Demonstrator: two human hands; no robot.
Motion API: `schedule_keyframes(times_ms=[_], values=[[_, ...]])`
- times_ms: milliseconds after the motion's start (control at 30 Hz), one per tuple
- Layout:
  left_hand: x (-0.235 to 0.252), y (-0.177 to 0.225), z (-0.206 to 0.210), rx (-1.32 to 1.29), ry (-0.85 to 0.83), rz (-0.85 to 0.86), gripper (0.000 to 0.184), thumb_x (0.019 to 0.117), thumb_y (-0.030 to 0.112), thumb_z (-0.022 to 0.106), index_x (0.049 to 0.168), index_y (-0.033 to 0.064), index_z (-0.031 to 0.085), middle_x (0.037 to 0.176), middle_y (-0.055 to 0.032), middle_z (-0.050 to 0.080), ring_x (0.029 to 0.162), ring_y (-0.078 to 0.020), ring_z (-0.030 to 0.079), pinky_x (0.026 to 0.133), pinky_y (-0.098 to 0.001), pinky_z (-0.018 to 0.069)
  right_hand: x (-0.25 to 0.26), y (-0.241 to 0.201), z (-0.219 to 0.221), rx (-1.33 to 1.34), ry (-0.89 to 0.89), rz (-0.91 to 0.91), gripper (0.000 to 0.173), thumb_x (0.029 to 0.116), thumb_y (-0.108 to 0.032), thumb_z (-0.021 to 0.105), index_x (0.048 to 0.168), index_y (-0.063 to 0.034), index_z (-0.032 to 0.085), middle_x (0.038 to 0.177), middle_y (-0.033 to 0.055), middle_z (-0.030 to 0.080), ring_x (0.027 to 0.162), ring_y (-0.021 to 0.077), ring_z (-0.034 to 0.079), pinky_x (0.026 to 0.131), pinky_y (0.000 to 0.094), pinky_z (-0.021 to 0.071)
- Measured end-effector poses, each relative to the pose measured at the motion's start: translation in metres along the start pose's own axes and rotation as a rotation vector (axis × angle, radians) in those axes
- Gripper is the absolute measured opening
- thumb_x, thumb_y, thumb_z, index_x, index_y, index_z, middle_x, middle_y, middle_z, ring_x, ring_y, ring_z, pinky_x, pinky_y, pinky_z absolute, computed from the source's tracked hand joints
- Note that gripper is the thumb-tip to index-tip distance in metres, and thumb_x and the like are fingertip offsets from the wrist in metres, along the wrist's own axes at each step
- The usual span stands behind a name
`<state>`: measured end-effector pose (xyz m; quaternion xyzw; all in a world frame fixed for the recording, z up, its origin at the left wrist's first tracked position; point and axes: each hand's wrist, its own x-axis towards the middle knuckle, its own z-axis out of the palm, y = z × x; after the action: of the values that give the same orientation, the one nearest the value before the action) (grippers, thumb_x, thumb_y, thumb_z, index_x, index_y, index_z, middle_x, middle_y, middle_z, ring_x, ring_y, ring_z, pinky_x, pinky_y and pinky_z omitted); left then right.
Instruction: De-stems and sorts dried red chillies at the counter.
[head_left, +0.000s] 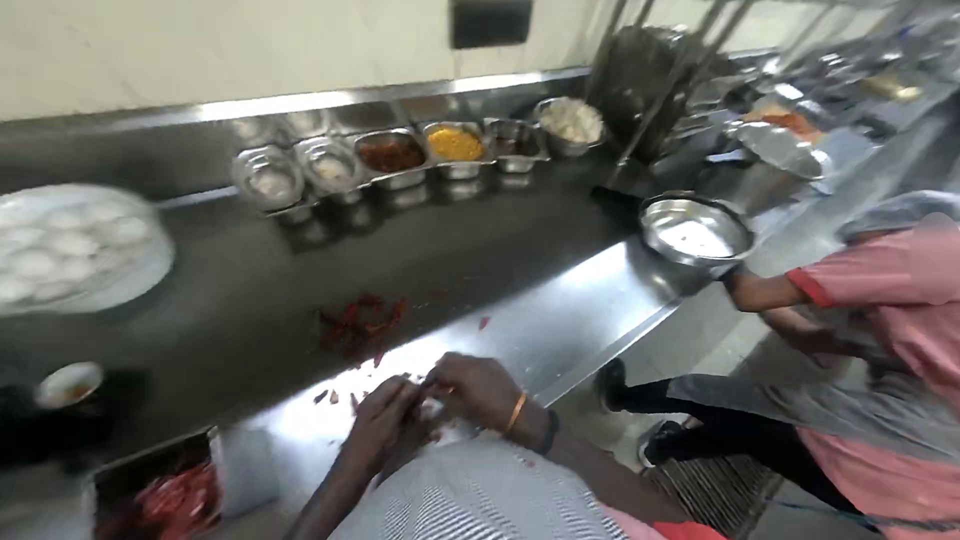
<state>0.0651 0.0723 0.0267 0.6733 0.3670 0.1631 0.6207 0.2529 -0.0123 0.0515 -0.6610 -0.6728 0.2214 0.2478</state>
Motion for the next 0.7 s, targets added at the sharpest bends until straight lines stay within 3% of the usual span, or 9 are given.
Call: schedule_keyframes(times_ms=[100, 133, 167, 200, 233, 300, 433, 567, 700], values=[[0.000, -0.007, 0.007, -0.286, 0.182, -0.089, 0.027, 0.1103, 0.020, 0.042, 0.104, 0.0032, 0.063, 0.077, -0.0038, 0.063, 0.065, -0.0124, 0.061, 0.061, -0.0294, 0.0568, 0.001, 0.003, 0.012, 0.298, 0.063, 0.148, 0.018, 0.0980, -0.024, 0.068, 0.108, -0.0118, 0.076, 0.100, 0.0039, 0.071, 0.086, 0.0139, 0.068, 0.079, 0.0364, 0.0589], [0.002, -0.007, 0.004, -0.216, 0.206, -0.069, 0.026, 0.1098, 0.021, 0.044, 0.106, 0.0047, 0.064, 0.080, -0.0031, 0.064, 0.068, -0.0114, 0.062, 0.064, -0.0290, 0.0560, 0.000, -0.003, 0.010, 0.555, 0.062, 0.278, 0.019, 0.1003, -0.023, 0.066, 0.110, -0.0092, 0.074, 0.095, 0.0024, 0.070, 0.077, 0.0091, 0.064, 0.071, 0.0284, 0.0550], [0.004, -0.006, -0.001, -0.063, 0.206, -0.044, 0.024, 0.1088, 0.023, 0.049, 0.111, 0.0077, 0.067, 0.087, -0.0035, 0.066, 0.074, -0.0125, 0.063, 0.070, -0.0321, 0.0562, -0.003, -0.011, 0.006, 0.832, 0.062, 0.424, 0.020, 0.1032, -0.024, 0.060, 0.112, -0.0095, 0.070, 0.085, 0.0014, 0.068, 0.062, 0.0054, 0.055, 0.056, 0.0213, 0.0464], [0.004, -0.005, -0.007, 0.124, 0.189, -0.018, 0.024, 0.1076, 0.027, 0.053, 0.121, 0.0129, 0.067, 0.101, -0.0050, 0.069, 0.082, -0.0154, 0.066, 0.076, -0.0383, 0.0582, -0.003, -0.012, 0.005, 1.111, 0.044, 0.542, 0.019, 0.1053, -0.027, 0.054, 0.112, -0.0134, 0.065, 0.080, -0.0005, 0.063, 0.055, 0.0031, 0.050, 0.048, 0.0177, 0.0418], [0.004, -0.003, -0.012, 0.285, 0.187, 0.007, 0.030, 0.1057, 0.028, 0.057, 0.133, 0.0163, 0.064, 0.113, -0.0081, 0.067, 0.087, -0.0192, 0.066, 0.079, -0.0441, 0.0575, -0.002, -0.010, 0.006, 1.350, 0.032, 0.614, 0.017, 0.1063, -0.030, 0.050, 0.108, -0.0175, 0.061, 0.080, -0.0023, 0.061, 0.055, 0.0023, 0.051, 0.046, 0.0166, 0.0425], [0.004, 0.002, -0.016, 0.458, 0.230, 0.067, 0.040, 0.1029, 0.028, 0.062, 0.141, 0.0181, 0.060, 0.118, -0.0102, 0.064, 0.085, -0.0208, 0.064, 0.076, -0.0445, 0.0565, 0.002, -0.001, 0.009, 1.640, 0.033, 0.665, 0.019, 0.1075, -0.032, 0.045, 0.102, -0.0195, 0.059, 0.088, -0.0007, 0.064, 0.061, 0.0045, 0.057, 0.050, 0.0179, 0.0475], [0.001, 0.009, -0.013, 0.477, 0.217, 0.254, 0.022, 0.1044, 0.023, 0.058, 0.119, 0.0126, 0.071, 0.110, -0.0066, 0.068, 0.089, -0.0163, 0.067, 0.080, -0.0398, 0.0577, 0.013, 0.022, 0.021, 1.829, 0.022, 0.626, 0.028, 0.1091, -0.028, 0.039, 0.095, -0.0129, 0.059, 0.092, 0.0061, 0.066, 0.071, 0.0126, 0.064, 0.058, 0.0234, 0.0537], [0.007, 0.015, 0.000, 0.651, 0.224, 0.618, 0.021, 0.1004, 0.023, 0.060, 0.108, 0.0094, 0.074, 0.093, -0.0068, 0.068, 0.080, -0.0195, 0.067, 0.072, -0.0390, 0.0574, 0.023, 0.020, 0.021, 1.797, 0.110, 0.682, 0.028, 0.1093, -0.030, 0.040, 0.097, -0.0135, 0.059, 0.089, 0.0045, 0.065, 0.079, 0.0157, 0.066, 0.070, 0.0312, 0.0585], [0.008, 0.017, 0.005, 0.709, 0.091, 0.584, 0.032, 0.0999, 0.043, 0.061, 0.100, 0.0134, 0.074, 0.085, -0.0011, 0.069, 0.074, -0.0150, 0.066, 0.068, -0.0377, 0.0570, 0.026, 0.019, 0.024, 1.793, 0.217, 0.668, 0.031, 0.1100, -0.032, 0.038, 0.098, -0.0131, 0.059, 0.088, 0.0038, 0.064, 0.077, 0.0138, 0.064, 0.067, 0.0287, 0.0554]])
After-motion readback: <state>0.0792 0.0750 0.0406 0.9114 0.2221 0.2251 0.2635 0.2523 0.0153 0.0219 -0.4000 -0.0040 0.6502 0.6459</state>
